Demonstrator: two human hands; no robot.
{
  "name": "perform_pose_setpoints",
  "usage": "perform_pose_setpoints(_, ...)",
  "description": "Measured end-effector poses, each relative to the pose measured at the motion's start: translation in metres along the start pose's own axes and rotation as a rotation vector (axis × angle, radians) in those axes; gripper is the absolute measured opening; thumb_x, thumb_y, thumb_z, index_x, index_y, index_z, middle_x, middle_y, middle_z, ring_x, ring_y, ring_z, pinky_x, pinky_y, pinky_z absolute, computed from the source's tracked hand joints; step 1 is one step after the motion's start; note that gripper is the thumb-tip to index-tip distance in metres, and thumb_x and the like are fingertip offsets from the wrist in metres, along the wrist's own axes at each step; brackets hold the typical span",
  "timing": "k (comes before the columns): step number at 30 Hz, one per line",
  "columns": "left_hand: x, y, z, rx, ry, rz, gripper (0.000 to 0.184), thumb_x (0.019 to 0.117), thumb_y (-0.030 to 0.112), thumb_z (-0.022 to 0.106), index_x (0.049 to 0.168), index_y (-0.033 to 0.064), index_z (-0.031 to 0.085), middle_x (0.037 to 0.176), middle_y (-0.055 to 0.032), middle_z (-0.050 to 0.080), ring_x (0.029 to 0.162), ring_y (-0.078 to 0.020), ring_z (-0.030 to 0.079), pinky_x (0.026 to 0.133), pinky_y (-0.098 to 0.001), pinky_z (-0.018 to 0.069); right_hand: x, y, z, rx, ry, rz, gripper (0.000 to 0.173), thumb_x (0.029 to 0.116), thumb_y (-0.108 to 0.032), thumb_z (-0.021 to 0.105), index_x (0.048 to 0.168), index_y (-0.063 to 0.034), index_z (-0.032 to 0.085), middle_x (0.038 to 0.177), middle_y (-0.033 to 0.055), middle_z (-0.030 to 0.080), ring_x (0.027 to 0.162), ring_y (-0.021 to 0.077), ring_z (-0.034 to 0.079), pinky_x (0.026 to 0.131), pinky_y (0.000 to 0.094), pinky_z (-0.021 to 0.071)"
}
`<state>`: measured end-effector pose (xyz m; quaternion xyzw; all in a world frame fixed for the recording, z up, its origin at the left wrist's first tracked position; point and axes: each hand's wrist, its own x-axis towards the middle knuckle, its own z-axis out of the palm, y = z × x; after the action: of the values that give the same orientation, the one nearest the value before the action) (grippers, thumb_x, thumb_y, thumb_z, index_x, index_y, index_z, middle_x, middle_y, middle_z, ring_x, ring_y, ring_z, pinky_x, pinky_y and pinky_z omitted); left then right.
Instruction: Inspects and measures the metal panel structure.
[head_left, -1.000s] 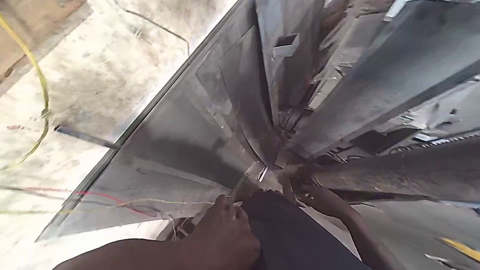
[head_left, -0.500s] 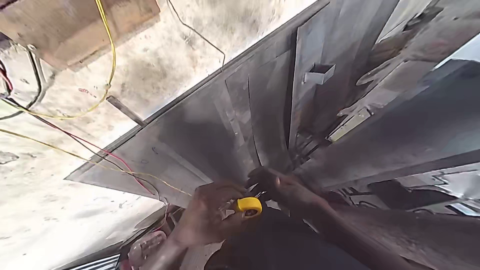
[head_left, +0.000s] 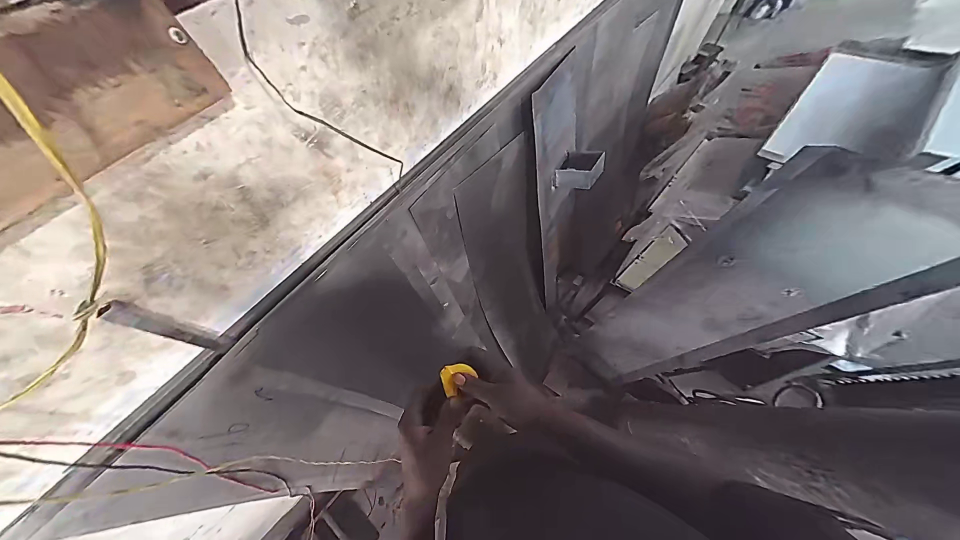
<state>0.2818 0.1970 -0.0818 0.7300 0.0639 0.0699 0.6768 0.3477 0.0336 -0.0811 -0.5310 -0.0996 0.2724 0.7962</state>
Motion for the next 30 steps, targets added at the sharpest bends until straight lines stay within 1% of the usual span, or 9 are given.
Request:
perform_pose_setpoints(5,0.028,0.002,-0.003,0.162,0.043,-0.057,0.013,0.0868,0.008,0.077,0.096,0.0004,0.07,0.079,-0.0063,0.075,0.062,-0.0164,0.071,0.056,-0.0315,0.0618,0.022,0.004,-0.019,-0.285,-0.021,0.068,0.039,0.1032,-0.021,0.061,0.137,-0.0056,0.048,0.101,0.0075,0.068,0.082,0.0154,0.069,0.073,0.034,0.0609)
perform_pose_setpoints(8,0.044,0.006,0.003,0.188,0.065,-0.167,0.012,0.0863,0.006,0.078,0.094,0.0003,0.072,0.077,-0.0073,0.075,0.061,-0.0158,0.07,0.055,-0.0301,0.0591,0.034,-0.004,-0.038,-0.47,-0.23,0.104,0.038,0.1058,-0.022,0.057,0.143,-0.0139,0.056,0.104,0.0095,0.069,0.077,0.0162,0.068,0.07,0.0357,0.0598)
perform_pose_setpoints(10,0.054,0.01,0.01,0.139,0.12,-0.174,0.01,0.0867,0.006,0.077,0.093,0.0,0.073,0.075,-0.0078,0.074,0.059,-0.0156,0.067,0.054,-0.0292,0.0577,0.044,-0.011,-0.051,-0.484,-0.403,0.105,0.052,0.1007,-0.017,0.064,0.15,-0.0164,0.048,0.119,0.0128,0.065,0.086,0.0201,0.069,0.075,0.0393,0.0622)
perform_pose_setpoints(13,0.067,0.009,0.025,0.019,0.178,0.003,0.017,0.0886,0.013,0.077,0.098,0.0007,0.07,0.078,-0.0049,0.072,0.062,-0.0115,0.067,0.056,-0.0266,0.0577,0.055,-0.021,-0.061,-0.31,-0.491,0.144,0.049,0.1044,-0.017,0.058,0.15,-0.01,0.04,0.11,0.0134,0.069,0.086,0.0229,0.072,0.073,0.0408,0.0633)
perform_pose_setpoints(16,0.08,-0.005,0.038,0.361,0.102,0.176,0.069,0.0897,0.056,0.068,0.126,-0.0023,0.063,0.115,-0.0107,0.068,0.1,-0.015,0.066,0.081,-0.0317,0.0578,0.065,-0.034,-0.069,-0.105,-0.409,0.246,0.043,0.111,-0.027,0.044,0.151,-0.0129,0.036,0.107,0.0088,0.069,0.086,0.0189,0.072,0.077,0.0375,0.0632)
perform_pose_setpoints(19,0.091,-0.018,0.063,0.605,0.043,0.17,0.121,0.0763,0.087,0.059,0.142,-0.0131,0.043,0.131,-0.0264,0.059,0.116,-0.0251,0.065,0.097,-0.041,0.0588,0.073,-0.052,-0.083,-0.086,-0.397,0.31,0.027,0.111,-0.037,0.041,0.12,-0.015,0.054,0.078,-0.0061,0.058,0.064,0.0028,0.057,0.061,0.0206,0.0521)
perform_pose_setpoints(21,0.097,-0.024,0.078,0.776,0.098,0.219,0.112,0.0799,0.078,0.061,0.137,-0.0165,0.046,0.125,-0.0307,0.062,0.114,-0.0346,0.065,0.098,-0.0492,0.0548,0.082,-0.057,-0.1,-0.159,-0.477,0.335,0.027,0.1107,-0.036,0.043,0.119,-0.0134,0.056,0.069,-0.0067,0.049,0.056,0.0026,0.049,0.054,0.0193,0.0469)
perform_pose_setpoints(24,0.107,-0.029,0.088,0.947,0.067,0.308,0.072,0.0813,0.043,0.077,0.126,-0.0119,0.06,0.122,-0.0324,0.064,0.111,-0.0454,0.067,0.094,-0.0562,0.056,0.098,-0.062,-0.126,-0.235,-0.482,0.314,0.017,0.1036,-0.019,0.061,0.116,-0.0075,0.062,0.082,-0.0016,0.061,0.066,0.0048,0.057,0.061,0.0219,0.0503)
perform_pose_setpoints(30,0.132,-0.018,0.103,1.049,-0.087,0.051,0.087,0.0822,0.05,0.078,0.142,-0.0055,0.049,0.112,-0.0215,0.07,0.096,-0.0362,0.072,0.086,-0.0562,0.0589,0.111,-0.046,-0.159,-0.198,-0.323,0.294,0.045,0.0872,-0.01,0.078,0.126,-0.0079,0.057,0.097,0.0072,0.069,0.078,0.015,0.067,0.067,0.032,0.0577)
